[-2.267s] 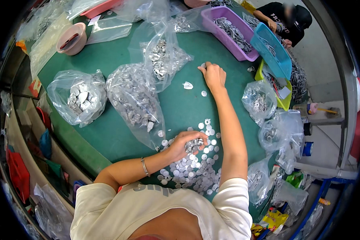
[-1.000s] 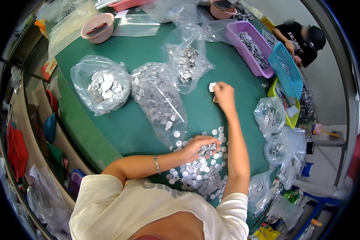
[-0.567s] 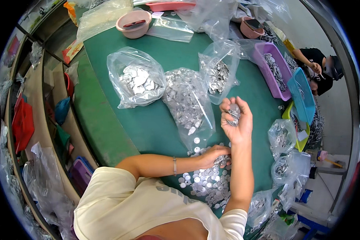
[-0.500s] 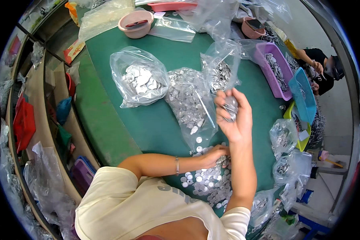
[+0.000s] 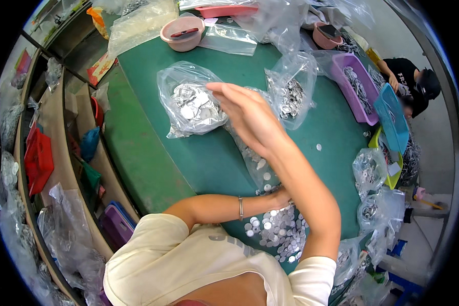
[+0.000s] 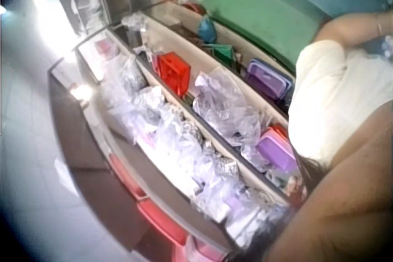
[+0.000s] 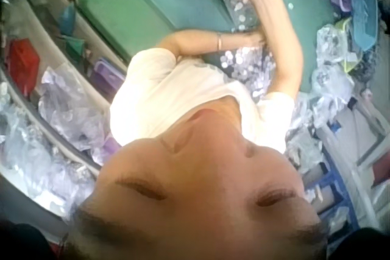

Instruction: The person sorts small metal components by hand, picking them up from a pile and placing them into a small bag or another pile.

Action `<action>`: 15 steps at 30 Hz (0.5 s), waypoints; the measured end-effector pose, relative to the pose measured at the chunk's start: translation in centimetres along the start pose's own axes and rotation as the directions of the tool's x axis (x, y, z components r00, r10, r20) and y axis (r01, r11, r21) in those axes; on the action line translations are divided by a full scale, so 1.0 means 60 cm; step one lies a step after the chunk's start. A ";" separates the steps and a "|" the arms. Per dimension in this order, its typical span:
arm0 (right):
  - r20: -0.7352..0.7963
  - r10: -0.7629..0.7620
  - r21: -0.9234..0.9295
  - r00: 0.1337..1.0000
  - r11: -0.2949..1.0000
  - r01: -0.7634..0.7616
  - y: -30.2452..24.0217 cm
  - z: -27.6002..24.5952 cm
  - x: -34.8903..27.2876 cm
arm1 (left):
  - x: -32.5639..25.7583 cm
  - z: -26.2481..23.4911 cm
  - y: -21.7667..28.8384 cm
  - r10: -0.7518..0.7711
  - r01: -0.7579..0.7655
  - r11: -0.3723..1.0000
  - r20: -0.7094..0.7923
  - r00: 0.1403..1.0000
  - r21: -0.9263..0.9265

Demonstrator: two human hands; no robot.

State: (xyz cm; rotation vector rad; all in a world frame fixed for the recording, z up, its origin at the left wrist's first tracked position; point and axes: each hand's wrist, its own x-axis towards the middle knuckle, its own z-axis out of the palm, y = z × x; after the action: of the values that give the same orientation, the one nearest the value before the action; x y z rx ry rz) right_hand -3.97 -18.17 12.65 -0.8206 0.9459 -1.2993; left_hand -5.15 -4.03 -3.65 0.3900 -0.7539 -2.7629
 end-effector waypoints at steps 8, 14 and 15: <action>-0.400 -0.379 -0.223 0.834 0.923 0.313 -0.011 -0.114 -0.278 | 0.021 -0.020 -0.003 -0.243 0.269 0.946 0.154 0.958 -0.179; -0.821 -0.326 -0.141 0.469 0.912 0.386 0.106 -0.171 -0.511 | 0.016 -0.019 0.000 -0.321 0.407 0.871 0.309 0.895 -0.275; -0.846 -0.314 -0.131 0.430 0.906 0.402 0.127 -0.169 -0.537 | 0.015 -0.012 0.005 -0.338 0.428 0.861 0.321 0.885 -0.274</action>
State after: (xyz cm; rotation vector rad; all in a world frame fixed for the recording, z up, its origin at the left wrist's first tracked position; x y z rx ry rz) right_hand -10.88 14.92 5.06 -0.2318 1.5223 -2.2194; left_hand -5.72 -4.90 -4.29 0.1104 -0.2482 -3.2941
